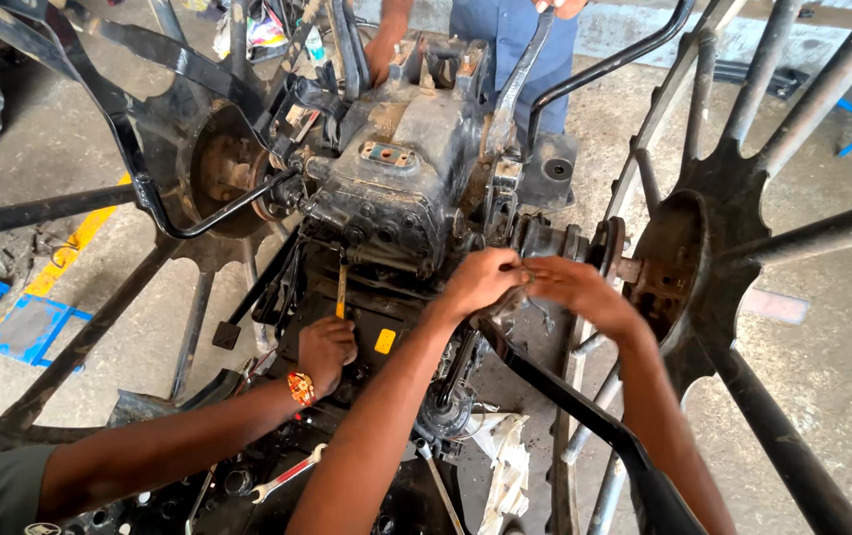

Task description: The person works on the mechanical components of a tractor engine by hand and using wrenches, loosening bolts, and wiping the surfaces with a cloth while another person assists.

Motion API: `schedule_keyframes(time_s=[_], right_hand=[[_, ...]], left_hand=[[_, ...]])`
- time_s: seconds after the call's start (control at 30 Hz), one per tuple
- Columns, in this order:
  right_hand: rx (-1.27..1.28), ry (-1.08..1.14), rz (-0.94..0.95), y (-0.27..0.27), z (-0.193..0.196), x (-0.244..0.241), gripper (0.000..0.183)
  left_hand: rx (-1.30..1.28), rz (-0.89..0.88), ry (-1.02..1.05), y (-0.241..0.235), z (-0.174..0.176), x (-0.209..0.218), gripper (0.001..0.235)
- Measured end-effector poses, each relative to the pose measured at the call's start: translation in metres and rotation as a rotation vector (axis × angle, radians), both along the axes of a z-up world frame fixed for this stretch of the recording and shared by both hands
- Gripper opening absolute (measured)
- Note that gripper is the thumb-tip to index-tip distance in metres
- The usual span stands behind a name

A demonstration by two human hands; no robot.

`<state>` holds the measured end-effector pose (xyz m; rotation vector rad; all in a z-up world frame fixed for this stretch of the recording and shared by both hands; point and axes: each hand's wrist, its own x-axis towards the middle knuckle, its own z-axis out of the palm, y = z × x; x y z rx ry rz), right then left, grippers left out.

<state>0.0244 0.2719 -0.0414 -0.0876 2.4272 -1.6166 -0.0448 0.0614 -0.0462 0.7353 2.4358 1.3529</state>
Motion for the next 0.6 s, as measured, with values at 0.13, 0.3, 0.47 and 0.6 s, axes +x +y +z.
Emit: schedule_keyframes(time_s=[0.13, 0.3, 0.47, 0.6], right_hand=[[0.186, -0.007, -0.091, -0.026, -0.001, -0.009, 0.033], [0.18, -0.049, -0.399, -0.032, -0.001, -0.013, 0.029], [0.001, -0.017, -0.488, -0.054, 0.026, -0.011, 0.036], [-0.038, 0.214, -0.278, -0.078, 0.061, -0.03, 0.037]], left_hand=[[-0.167, -0.039, 0.09, 0.002, 0.012, -0.017, 0.019], [-0.031, 0.227, 0.379, -0.045, 0.061, -0.072, 0.019], [0.077, 0.249, 0.503, -0.067, 0.073, -0.116, 0.018], [-0.092, 0.306, 0.476, -0.066, 0.067, -0.126, 0.02]])
